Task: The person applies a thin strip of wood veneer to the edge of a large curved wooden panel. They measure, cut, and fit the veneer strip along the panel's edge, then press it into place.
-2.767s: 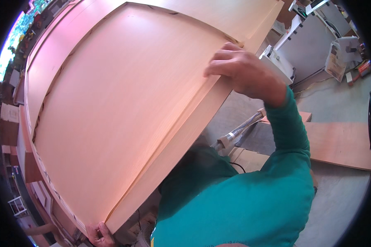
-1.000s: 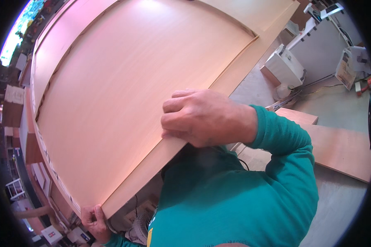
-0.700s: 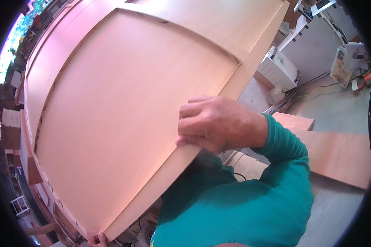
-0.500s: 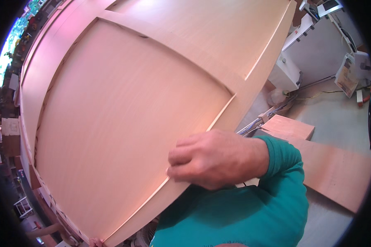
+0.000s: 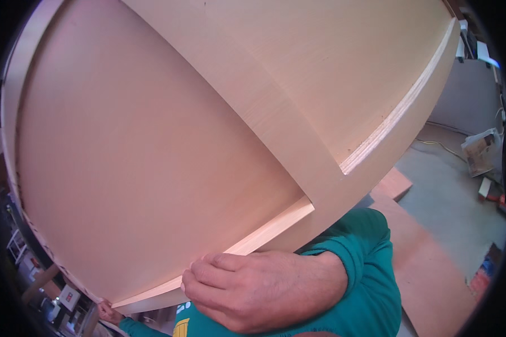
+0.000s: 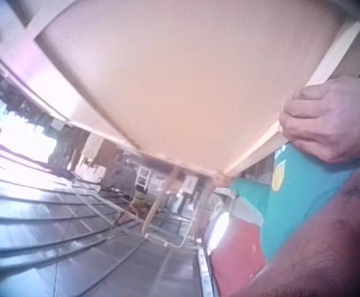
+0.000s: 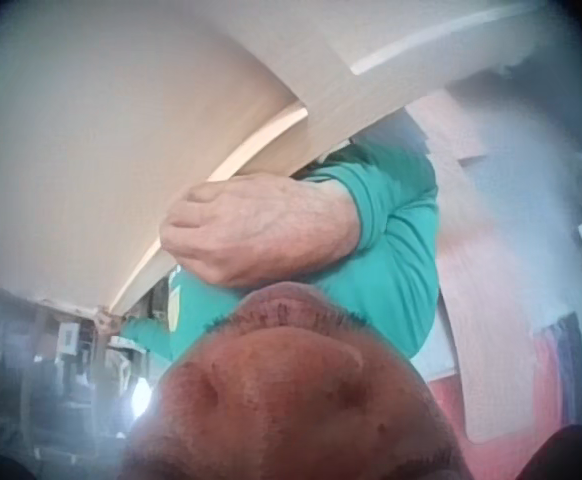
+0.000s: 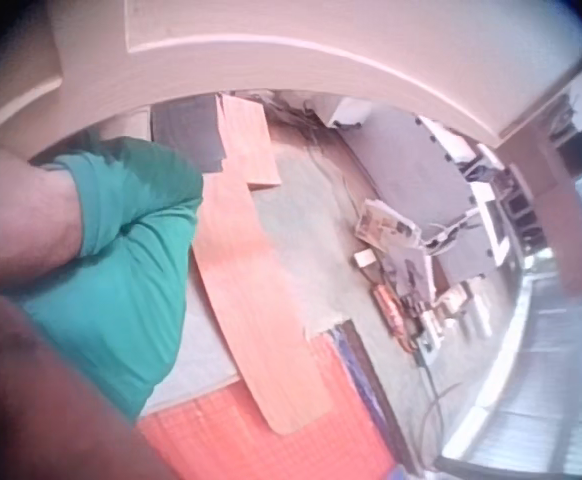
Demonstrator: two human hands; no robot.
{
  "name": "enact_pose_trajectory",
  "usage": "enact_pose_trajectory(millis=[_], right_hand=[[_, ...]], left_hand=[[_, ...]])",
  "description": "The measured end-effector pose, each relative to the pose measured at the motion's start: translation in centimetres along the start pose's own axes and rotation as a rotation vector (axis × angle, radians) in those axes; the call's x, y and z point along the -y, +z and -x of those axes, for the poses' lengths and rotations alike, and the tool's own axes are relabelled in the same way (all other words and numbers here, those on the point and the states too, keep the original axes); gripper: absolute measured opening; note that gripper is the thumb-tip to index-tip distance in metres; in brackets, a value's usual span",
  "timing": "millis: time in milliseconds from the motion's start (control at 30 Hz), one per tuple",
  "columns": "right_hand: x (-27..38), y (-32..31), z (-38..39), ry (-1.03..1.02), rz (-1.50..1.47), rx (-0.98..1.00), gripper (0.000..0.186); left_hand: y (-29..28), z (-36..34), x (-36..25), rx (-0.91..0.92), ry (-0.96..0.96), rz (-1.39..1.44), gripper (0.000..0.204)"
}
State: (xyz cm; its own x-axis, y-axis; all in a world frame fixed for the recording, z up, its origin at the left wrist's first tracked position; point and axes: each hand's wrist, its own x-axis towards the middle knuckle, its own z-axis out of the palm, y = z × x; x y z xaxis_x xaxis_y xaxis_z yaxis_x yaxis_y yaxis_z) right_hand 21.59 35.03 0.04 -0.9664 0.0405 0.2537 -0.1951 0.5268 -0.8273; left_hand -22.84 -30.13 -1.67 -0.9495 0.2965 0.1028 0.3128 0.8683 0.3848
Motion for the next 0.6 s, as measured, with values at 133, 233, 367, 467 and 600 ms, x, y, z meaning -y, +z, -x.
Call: enact_pose_trajectory(millis=[133, 233, 367, 467, 600], right_hand=[[0.1, -1.7, 0.4, 0.07, -0.098, 0.063, 0.016], [0.0, -2.3, 0.0, 0.091, -0.147, 0.084, 0.02], [0.2, -1.6, -0.2, 0.25, -0.29, 0.084, 0.025], [-0.2, 0.3, 0.9, 0.161, -0.148, -0.024, 0.031], [-0.2, -0.3, 1.1, 0.172, -0.073, 0.018, 0.034]], left_hand=[[-0.8, -0.4, -0.3, -0.001, -0.059, -0.061, 0.044], [-1.0, -0.1, 0.9, 0.019, -0.158, -0.079, 0.041], [-1.6, -0.5, 3.3, 0.057, -0.186, 0.029, 0.038], [-2.8, -1.1, 4.9, 0.073, -0.175, 0.051, 0.041], [-3.3, -2.6, 5.1, 0.083, -0.172, 0.005, 0.038]])
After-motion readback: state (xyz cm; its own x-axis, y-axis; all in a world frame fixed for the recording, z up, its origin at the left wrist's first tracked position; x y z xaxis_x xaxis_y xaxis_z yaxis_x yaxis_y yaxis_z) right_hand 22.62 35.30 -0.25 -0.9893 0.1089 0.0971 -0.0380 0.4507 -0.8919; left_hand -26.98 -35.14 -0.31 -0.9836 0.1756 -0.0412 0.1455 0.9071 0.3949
